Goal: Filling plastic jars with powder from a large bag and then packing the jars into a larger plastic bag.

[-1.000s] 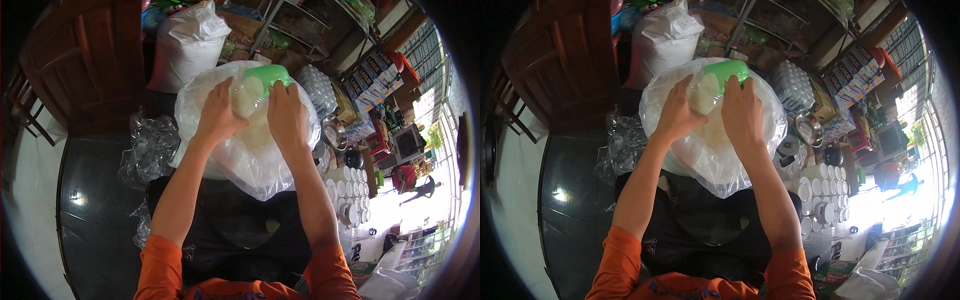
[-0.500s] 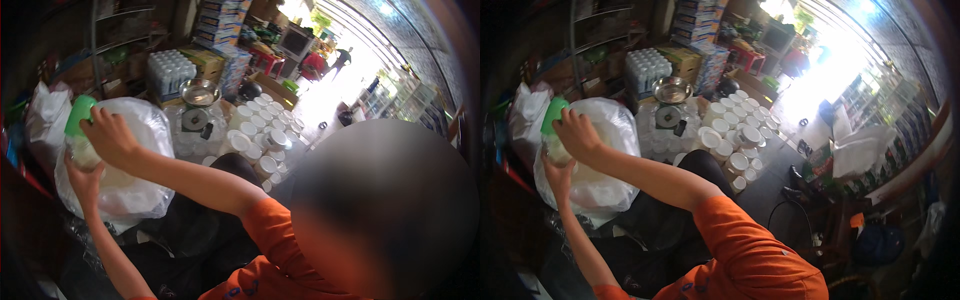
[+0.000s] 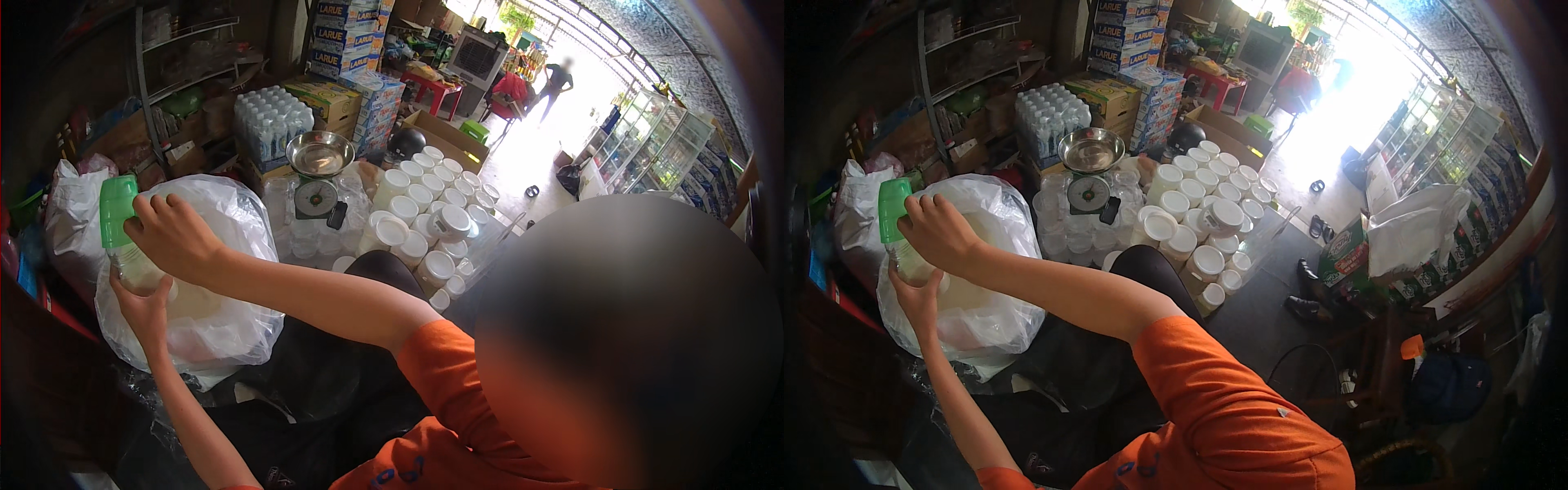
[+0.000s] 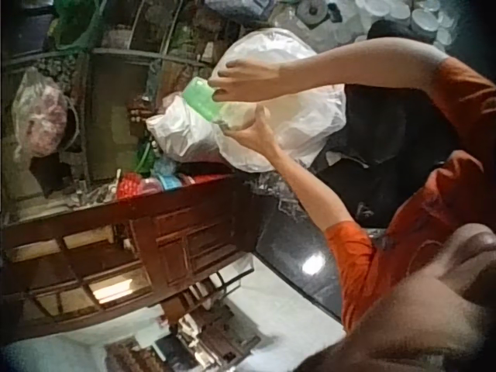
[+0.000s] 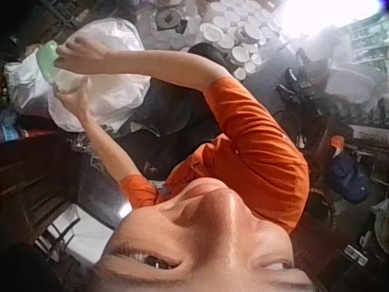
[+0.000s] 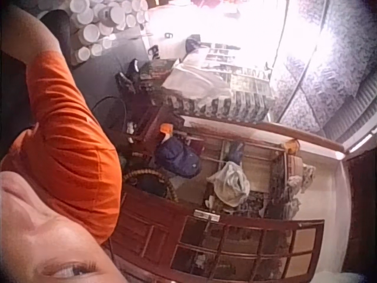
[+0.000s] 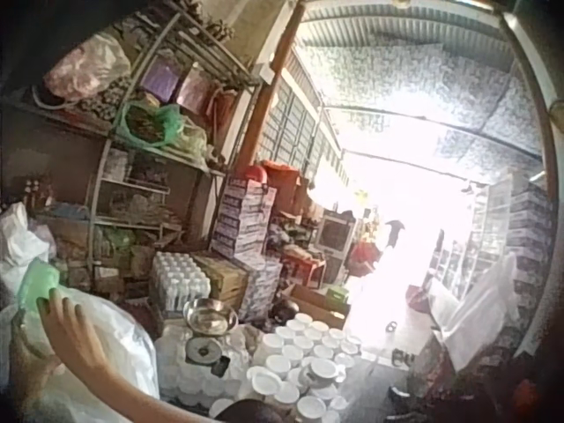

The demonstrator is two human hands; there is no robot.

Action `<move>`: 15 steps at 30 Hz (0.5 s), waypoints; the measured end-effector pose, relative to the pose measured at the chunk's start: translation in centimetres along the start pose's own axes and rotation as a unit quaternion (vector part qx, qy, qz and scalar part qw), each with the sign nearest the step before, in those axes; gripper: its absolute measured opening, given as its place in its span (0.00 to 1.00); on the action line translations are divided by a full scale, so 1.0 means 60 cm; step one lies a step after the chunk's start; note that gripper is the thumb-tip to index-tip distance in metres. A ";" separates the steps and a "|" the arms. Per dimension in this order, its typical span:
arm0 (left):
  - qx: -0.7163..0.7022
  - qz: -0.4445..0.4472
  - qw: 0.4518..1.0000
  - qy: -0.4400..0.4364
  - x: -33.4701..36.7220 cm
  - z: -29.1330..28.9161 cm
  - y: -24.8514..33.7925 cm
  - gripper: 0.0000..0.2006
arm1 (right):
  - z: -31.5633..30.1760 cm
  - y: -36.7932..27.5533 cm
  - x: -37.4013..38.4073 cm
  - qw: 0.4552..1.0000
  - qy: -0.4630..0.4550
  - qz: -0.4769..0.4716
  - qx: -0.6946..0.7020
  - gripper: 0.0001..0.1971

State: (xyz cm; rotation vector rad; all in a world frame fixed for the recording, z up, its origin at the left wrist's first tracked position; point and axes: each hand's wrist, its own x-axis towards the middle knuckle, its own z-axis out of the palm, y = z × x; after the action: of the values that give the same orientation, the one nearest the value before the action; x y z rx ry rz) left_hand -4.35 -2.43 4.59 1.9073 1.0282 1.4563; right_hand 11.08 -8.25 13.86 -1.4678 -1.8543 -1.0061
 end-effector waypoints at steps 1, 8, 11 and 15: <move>0.005 -0.003 1.000 0.003 0.000 0.000 -0.001 0.49 | 0.001 0.000 0.000 1.000 -0.003 -0.005 -0.005 0.10; 0.000 -0.009 1.000 0.000 0.000 -0.002 -0.004 0.50 | 0.000 0.012 0.006 1.000 0.005 -0.005 0.000 0.10; 0.000 0.011 1.000 0.002 0.000 -0.003 -0.005 0.50 | -0.003 0.020 0.006 1.000 -0.004 -0.005 0.002 0.11; -0.010 0.005 1.000 -0.005 0.001 -0.004 -0.007 0.50 | -0.010 0.027 0.009 1.000 -0.002 -0.008 0.015 0.12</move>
State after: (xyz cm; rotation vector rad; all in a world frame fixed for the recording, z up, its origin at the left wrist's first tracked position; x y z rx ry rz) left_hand -4.66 -2.14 4.38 1.9064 0.9975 1.4560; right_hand 12.51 -8.26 14.93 -1.4406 -1.8786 -0.9790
